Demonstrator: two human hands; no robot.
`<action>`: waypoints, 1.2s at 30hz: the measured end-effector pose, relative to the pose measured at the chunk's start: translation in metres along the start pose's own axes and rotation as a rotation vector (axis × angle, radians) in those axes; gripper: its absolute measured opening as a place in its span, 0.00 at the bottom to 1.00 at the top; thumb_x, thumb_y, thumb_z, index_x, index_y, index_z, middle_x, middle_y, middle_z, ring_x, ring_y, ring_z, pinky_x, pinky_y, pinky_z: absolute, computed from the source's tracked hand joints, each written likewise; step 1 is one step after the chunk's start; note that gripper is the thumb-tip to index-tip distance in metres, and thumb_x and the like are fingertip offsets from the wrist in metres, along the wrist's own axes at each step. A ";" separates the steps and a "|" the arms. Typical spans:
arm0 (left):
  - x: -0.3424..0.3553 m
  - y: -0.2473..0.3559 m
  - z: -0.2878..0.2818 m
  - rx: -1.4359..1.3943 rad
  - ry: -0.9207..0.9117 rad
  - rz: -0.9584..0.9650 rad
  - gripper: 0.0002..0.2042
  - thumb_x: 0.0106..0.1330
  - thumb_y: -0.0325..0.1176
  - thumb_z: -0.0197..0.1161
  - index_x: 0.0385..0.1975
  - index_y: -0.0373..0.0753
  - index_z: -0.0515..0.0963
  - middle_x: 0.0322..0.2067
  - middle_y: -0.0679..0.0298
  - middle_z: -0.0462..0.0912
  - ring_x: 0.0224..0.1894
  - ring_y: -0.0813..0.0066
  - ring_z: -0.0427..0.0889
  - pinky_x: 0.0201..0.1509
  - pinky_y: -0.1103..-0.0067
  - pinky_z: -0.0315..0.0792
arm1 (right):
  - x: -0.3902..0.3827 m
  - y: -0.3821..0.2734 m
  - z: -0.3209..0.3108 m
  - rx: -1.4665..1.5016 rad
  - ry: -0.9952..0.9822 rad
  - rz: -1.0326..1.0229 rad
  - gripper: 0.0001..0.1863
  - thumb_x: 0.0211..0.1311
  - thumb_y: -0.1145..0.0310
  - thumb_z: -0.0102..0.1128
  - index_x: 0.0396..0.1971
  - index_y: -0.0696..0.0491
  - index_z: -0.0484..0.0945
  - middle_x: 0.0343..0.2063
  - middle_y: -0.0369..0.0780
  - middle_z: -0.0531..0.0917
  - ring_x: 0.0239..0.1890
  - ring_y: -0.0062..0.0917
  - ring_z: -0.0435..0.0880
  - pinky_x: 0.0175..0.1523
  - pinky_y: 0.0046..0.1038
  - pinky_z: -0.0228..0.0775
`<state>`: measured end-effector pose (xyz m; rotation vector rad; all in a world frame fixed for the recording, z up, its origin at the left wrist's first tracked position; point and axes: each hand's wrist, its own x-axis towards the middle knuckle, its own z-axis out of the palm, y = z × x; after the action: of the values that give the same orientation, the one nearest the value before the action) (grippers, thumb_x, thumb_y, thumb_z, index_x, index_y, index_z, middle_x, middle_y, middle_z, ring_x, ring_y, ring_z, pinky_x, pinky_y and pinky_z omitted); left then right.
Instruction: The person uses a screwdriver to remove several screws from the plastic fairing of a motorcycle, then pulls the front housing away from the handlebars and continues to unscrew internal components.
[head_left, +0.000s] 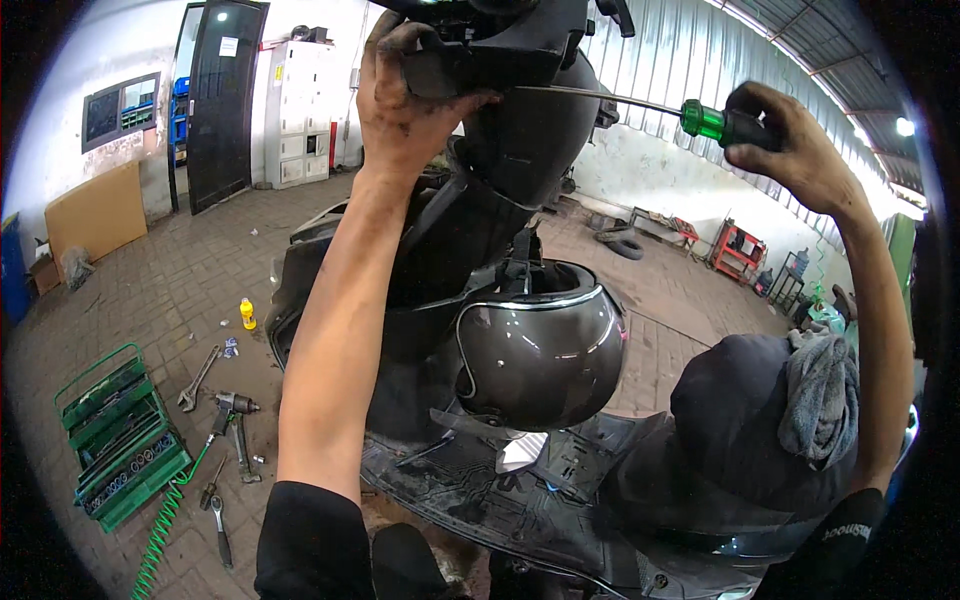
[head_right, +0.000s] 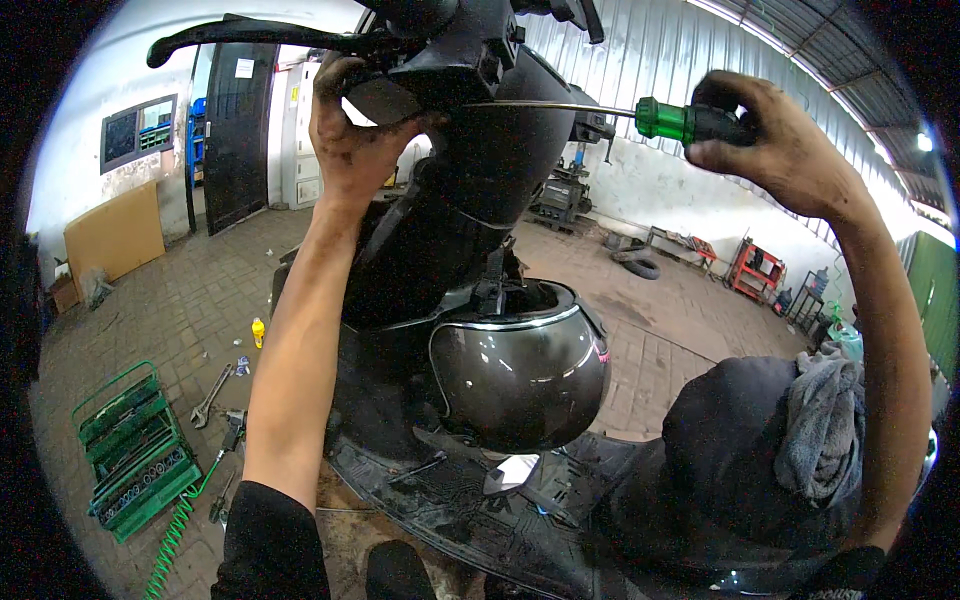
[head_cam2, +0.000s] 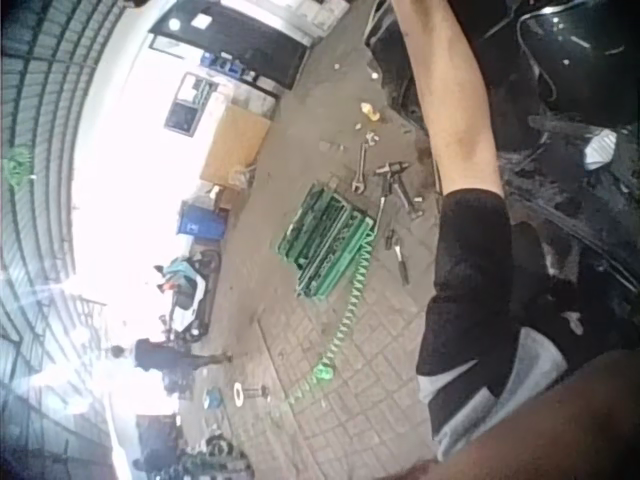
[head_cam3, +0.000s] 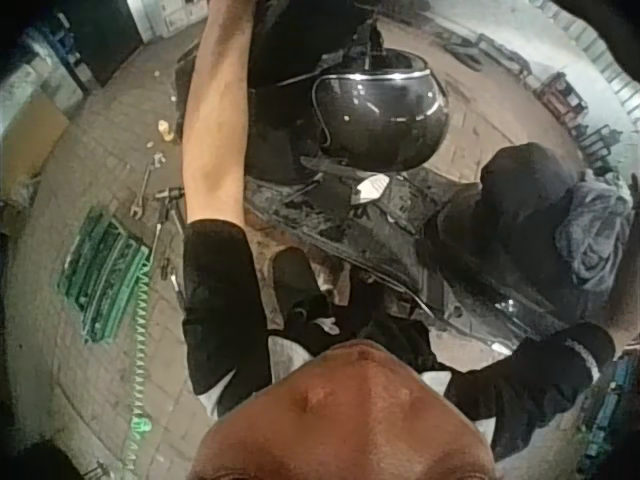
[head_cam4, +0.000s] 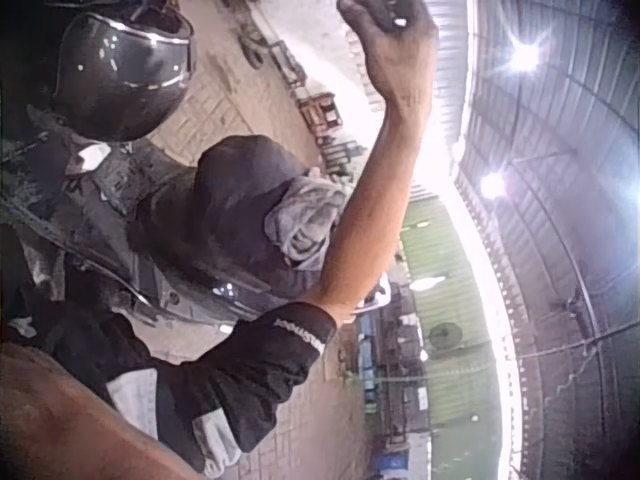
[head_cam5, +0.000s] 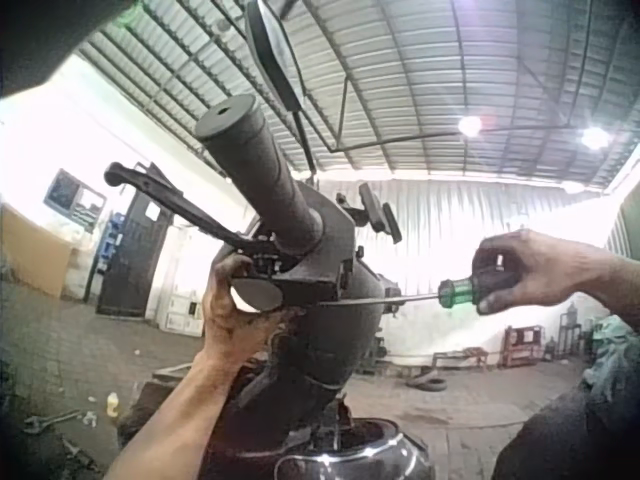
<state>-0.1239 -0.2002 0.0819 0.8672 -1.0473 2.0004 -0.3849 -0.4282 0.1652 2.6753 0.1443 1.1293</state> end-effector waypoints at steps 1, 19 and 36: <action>-0.001 0.001 0.001 0.009 -0.007 -0.009 0.40 0.29 0.40 0.80 0.45 0.40 0.64 0.41 0.59 0.70 0.45 0.64 0.73 0.47 0.73 0.70 | -0.002 0.008 0.005 0.044 0.043 0.023 0.31 0.47 0.51 0.63 0.41 0.63 0.70 0.32 0.47 0.77 0.31 0.28 0.75 0.39 0.28 0.68; -0.007 0.001 -0.011 0.075 -0.065 -0.076 0.42 0.35 0.43 0.78 0.52 0.43 0.60 0.48 0.56 0.65 0.54 0.59 0.67 0.55 0.69 0.67 | -0.018 0.019 0.021 -0.295 0.169 -0.185 0.21 0.55 0.64 0.55 0.48 0.56 0.68 0.36 0.50 0.75 0.33 0.41 0.78 0.43 0.33 0.72; -0.033 0.150 0.015 -0.708 0.069 -1.195 0.11 0.56 0.29 0.61 0.38 0.34 0.71 0.31 0.63 0.75 0.32 0.79 0.74 0.37 0.83 0.70 | -0.018 0.013 0.031 -0.496 0.281 -0.224 0.26 0.47 0.75 0.59 0.50 0.47 0.66 0.41 0.45 0.71 0.40 0.40 0.74 0.47 0.37 0.70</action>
<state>-0.2253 -0.2858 0.0037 0.7255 -0.7822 0.5920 -0.3748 -0.4496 0.1351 2.0116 0.1791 1.2661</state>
